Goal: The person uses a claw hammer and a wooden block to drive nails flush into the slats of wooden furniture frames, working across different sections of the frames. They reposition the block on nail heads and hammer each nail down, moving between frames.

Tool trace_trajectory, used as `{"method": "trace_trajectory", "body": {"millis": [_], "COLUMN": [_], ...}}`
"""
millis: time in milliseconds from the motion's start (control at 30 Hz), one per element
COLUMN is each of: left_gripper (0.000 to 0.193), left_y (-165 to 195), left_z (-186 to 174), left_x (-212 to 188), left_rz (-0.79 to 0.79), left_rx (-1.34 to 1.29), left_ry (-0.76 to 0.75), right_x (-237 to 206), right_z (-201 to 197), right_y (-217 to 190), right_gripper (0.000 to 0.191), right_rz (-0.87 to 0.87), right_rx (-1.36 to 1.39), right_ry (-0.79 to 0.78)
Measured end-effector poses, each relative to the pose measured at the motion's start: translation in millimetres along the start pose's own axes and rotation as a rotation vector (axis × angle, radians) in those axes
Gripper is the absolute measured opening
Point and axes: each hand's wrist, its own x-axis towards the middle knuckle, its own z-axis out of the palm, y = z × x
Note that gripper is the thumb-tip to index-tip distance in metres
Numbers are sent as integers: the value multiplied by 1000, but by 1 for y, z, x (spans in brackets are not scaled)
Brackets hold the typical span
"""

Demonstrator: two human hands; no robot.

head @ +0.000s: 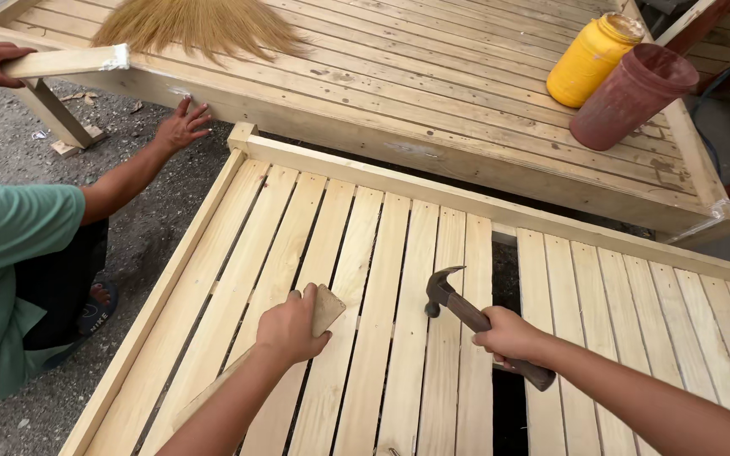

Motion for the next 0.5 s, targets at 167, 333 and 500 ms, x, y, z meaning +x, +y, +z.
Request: {"method": "trace_trajectory", "body": {"millis": [167,333,500], "left_gripper": [79,72,78], "left_y": [73,154,214], "left_z": [-51,-49,-25], "left_x": [26,60,91], "left_rz": [221,325,242], "left_rx": [289,590,664], "left_ry": [-68,-202,-312], "right_x": [-83,-129,-88], "right_z": [-109,-173,-191], "right_y": [42,80,119], "right_gripper": [23,25,25], "right_rz": [263,196,-91], "right_rx": [-204,-169,217], "right_ry": [8,112,303]}}
